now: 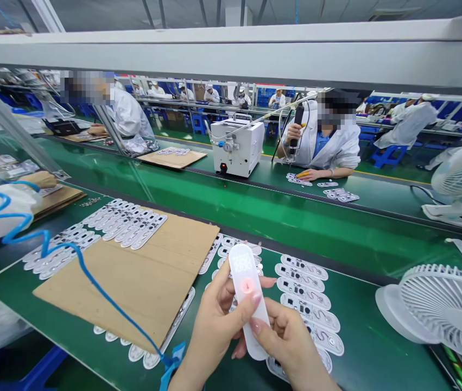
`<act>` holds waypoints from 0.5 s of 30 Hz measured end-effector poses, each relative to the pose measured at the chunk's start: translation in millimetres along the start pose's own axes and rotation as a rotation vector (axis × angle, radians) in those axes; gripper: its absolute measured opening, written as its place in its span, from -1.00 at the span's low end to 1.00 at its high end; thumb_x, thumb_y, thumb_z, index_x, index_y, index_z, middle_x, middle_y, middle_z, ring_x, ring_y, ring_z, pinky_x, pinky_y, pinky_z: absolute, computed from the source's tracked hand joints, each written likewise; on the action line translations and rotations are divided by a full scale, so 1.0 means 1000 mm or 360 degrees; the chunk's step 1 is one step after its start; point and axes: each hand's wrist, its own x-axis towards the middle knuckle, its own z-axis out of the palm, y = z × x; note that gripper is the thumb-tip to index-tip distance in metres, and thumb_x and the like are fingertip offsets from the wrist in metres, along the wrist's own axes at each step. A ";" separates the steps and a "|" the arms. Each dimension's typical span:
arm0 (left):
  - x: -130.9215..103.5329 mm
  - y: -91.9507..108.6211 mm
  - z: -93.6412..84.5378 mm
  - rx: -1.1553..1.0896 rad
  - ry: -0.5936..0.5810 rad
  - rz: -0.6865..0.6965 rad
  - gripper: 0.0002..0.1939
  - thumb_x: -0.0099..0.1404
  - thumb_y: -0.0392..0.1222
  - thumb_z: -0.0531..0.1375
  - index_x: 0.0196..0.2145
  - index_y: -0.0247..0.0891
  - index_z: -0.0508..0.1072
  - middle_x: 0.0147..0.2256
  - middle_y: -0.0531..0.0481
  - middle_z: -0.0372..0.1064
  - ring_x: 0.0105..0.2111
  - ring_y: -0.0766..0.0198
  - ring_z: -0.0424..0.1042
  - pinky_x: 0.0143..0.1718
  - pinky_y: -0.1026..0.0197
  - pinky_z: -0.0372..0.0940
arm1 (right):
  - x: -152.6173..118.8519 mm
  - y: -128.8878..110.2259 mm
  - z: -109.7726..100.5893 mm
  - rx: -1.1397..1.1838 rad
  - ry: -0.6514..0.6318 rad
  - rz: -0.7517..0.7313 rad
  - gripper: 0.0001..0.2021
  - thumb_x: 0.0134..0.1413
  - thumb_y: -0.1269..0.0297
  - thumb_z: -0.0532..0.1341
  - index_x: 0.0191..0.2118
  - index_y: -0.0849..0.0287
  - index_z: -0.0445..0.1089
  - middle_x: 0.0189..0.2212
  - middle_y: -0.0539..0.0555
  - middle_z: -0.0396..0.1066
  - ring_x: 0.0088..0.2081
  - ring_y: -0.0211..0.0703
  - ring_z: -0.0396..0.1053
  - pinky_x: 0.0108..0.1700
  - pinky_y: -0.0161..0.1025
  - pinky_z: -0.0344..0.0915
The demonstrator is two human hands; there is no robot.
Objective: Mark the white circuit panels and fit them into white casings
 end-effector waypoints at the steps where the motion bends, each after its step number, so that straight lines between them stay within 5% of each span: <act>1: 0.000 0.000 0.001 -0.0018 0.0011 0.0003 -0.26 0.19 0.08 0.28 0.22 -0.18 0.12 -0.13 -0.22 0.52 -0.76 0.51 0.22 -0.83 0.43 0.12 | 0.000 0.001 0.000 -0.0004 0.0005 -0.0001 -0.59 0.09 -0.08 0.27 -0.26 0.24 0.43 -0.49 0.06 0.48 -0.44 -0.17 0.49 -0.33 -0.27 0.42; 7: 0.002 -0.003 0.001 -0.0100 0.0110 -0.0050 -0.34 0.25 0.09 0.22 0.21 -0.18 0.13 -0.18 -0.20 0.54 -0.79 0.54 0.16 -0.85 0.44 0.08 | 0.001 0.001 0.002 -0.0007 0.0048 0.0057 -0.58 0.06 -0.08 0.29 -0.26 0.26 0.44 -0.46 0.08 0.50 -0.46 -0.16 0.49 -0.34 -0.24 0.42; 11: 0.002 -0.006 -0.002 -0.0126 0.0034 -0.0019 -0.49 0.27 0.10 0.19 0.06 -0.21 0.28 -0.18 -0.20 0.54 -0.82 0.57 0.09 -0.86 0.42 0.00 | -0.001 -0.008 0.002 0.0172 -0.0112 0.0192 -0.55 0.10 -0.10 0.25 -0.24 0.28 0.50 -0.41 0.15 0.54 -0.32 -0.08 0.50 -0.17 -0.15 0.41; 15: 0.004 -0.009 -0.014 -0.0009 0.0084 0.0060 -0.61 0.32 0.08 0.13 -0.08 -0.29 0.37 -0.20 -0.21 0.53 -0.61 0.40 0.36 -0.65 0.37 0.25 | 0.004 -0.006 -0.004 0.0344 -0.0180 0.0394 -0.54 0.11 -0.12 0.23 -0.25 0.28 0.51 -0.34 0.17 0.53 -0.29 -0.09 0.48 -0.10 -0.12 0.38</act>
